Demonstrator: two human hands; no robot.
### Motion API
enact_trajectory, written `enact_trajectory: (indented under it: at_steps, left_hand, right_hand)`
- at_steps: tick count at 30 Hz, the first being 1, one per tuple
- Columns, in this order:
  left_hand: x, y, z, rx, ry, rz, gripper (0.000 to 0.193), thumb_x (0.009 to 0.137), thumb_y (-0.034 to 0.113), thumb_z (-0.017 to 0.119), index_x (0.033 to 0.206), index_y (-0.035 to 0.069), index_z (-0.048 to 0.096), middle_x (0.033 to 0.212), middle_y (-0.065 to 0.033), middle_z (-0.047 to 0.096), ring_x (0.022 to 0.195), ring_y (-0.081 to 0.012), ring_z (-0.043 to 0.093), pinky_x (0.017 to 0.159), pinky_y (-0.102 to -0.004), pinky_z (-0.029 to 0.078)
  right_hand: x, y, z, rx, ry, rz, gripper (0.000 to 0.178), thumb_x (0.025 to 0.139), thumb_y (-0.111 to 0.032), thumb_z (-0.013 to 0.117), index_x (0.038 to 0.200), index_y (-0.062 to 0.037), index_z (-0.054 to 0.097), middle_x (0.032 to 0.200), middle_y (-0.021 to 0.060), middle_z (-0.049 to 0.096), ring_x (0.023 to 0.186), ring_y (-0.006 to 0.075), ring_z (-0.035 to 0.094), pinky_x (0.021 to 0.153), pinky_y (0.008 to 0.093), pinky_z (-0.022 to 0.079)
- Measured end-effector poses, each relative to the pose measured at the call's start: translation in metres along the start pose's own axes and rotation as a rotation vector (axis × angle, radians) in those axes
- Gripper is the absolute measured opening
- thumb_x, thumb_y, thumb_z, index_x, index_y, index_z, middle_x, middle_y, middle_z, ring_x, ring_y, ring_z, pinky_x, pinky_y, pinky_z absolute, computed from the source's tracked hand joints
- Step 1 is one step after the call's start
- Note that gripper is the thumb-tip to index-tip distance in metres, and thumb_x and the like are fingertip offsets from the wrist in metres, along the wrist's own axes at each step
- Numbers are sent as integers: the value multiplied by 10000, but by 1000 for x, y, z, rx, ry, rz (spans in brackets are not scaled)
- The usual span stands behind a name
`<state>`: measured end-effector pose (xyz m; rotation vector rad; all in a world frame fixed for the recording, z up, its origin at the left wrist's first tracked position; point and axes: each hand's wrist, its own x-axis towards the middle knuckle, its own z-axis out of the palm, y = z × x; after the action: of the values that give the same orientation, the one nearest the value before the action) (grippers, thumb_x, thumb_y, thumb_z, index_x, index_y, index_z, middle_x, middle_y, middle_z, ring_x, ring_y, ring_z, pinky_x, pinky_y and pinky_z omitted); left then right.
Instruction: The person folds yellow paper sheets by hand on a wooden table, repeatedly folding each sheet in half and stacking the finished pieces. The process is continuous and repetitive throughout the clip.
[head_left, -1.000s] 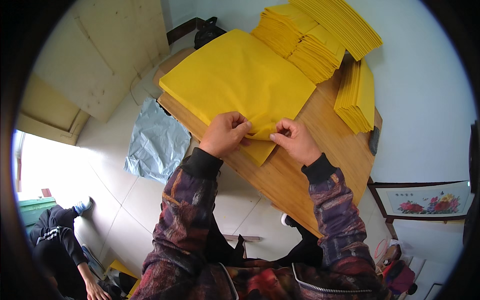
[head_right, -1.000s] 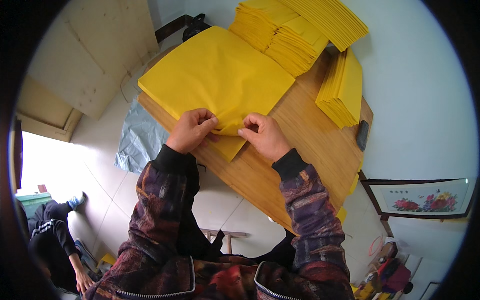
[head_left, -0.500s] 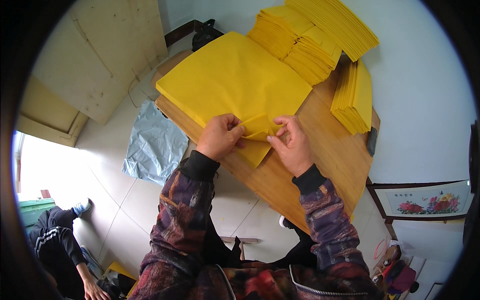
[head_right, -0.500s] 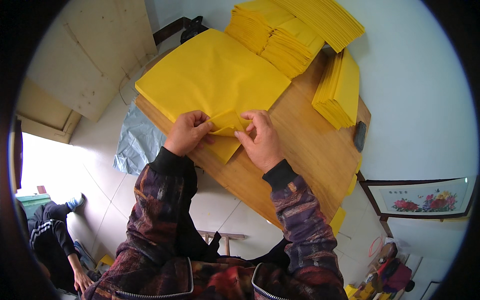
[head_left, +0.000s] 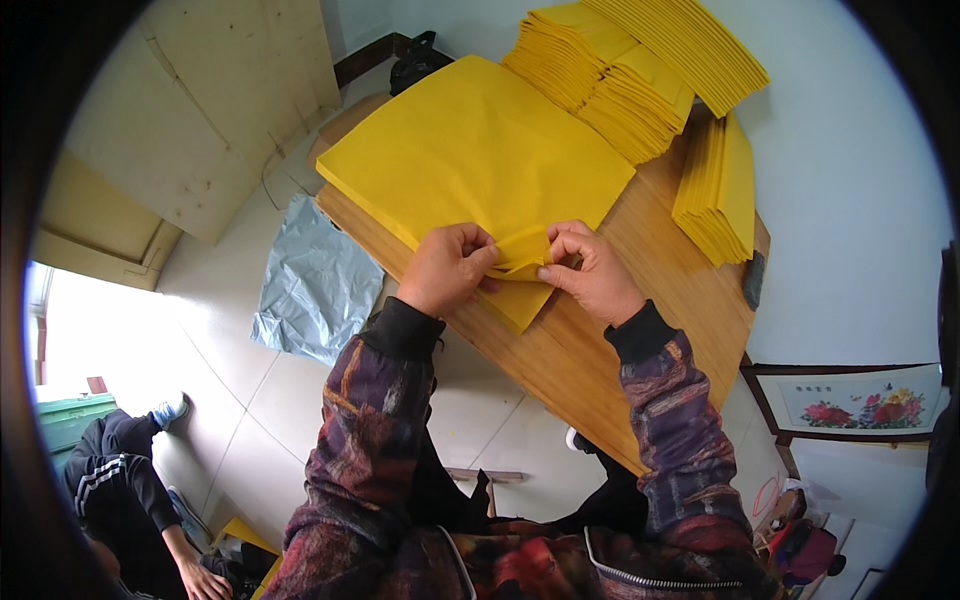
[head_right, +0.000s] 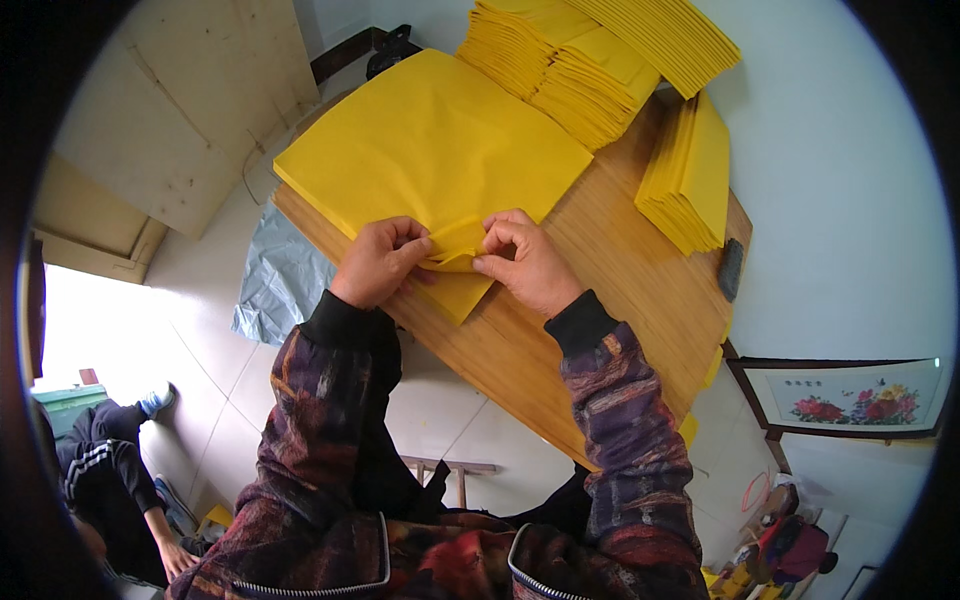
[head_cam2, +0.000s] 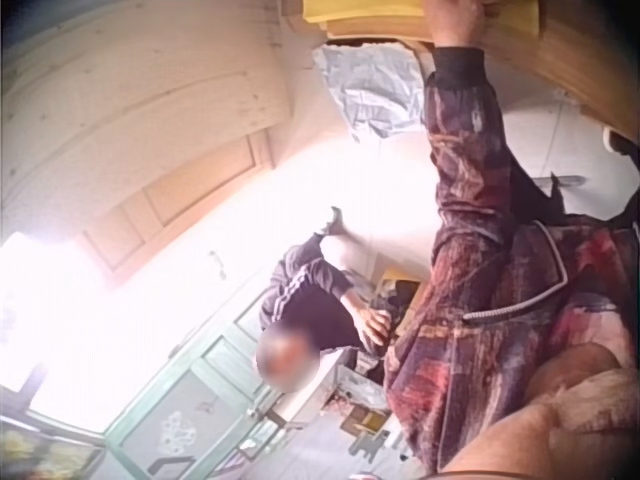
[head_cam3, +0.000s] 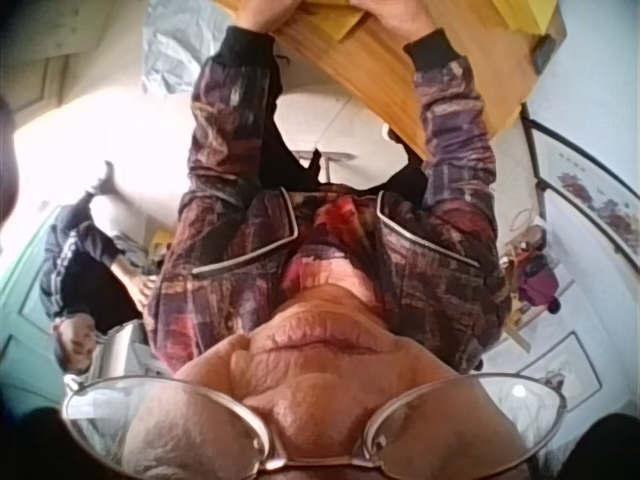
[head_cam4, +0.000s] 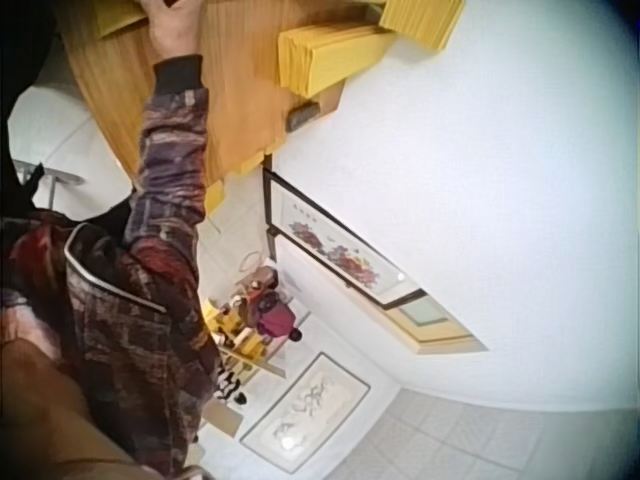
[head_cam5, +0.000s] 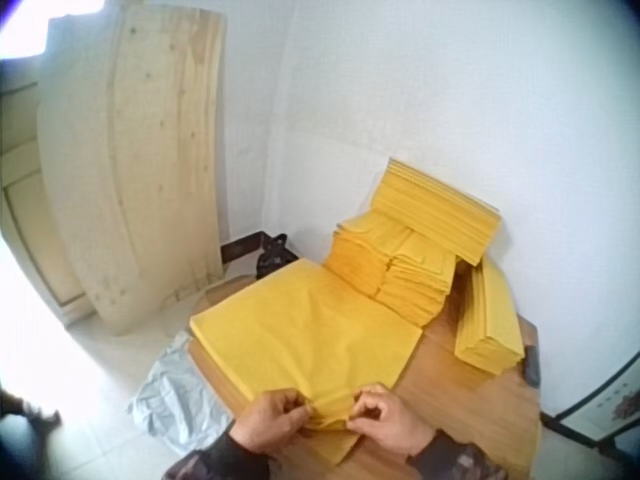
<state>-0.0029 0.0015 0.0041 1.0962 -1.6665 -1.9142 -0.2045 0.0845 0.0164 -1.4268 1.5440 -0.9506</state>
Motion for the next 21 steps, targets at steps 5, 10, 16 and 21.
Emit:
enact_trajectory:
  at_steps: [5,10,16,21]
  left_hand:
    - [2,-6,-9,-69,-119,22,221,884,153,602,1012,-26,597,849,-59,658,734,-130,684,546,-233,498]
    - [2,-8,-8,-68,-114,6,210,888,162,618,1015,-4,593,845,-46,658,745,-118,681,552,-215,492]
    - [2,-3,0,-8,-12,-36,175,911,165,593,978,4,600,829,-33,657,690,-121,680,510,-219,483]
    - [1,-2,2,-28,10,5,203,903,183,594,958,-12,602,791,-49,650,646,-126,671,499,-239,488]
  right_hand:
    - [6,1,-2,73,-9,32,178,769,23,693,757,-26,523,1029,67,504,901,138,515,806,257,450]
    - [7,3,2,55,19,-7,184,760,13,701,797,-27,525,1041,69,505,870,144,521,787,261,461]
    - [-10,-4,11,-202,258,-138,283,741,21,710,984,-41,578,1177,75,491,888,163,519,806,266,466]
    - [-18,-1,16,-233,297,-200,251,755,32,701,970,-44,598,1251,86,474,941,155,524,804,261,464]
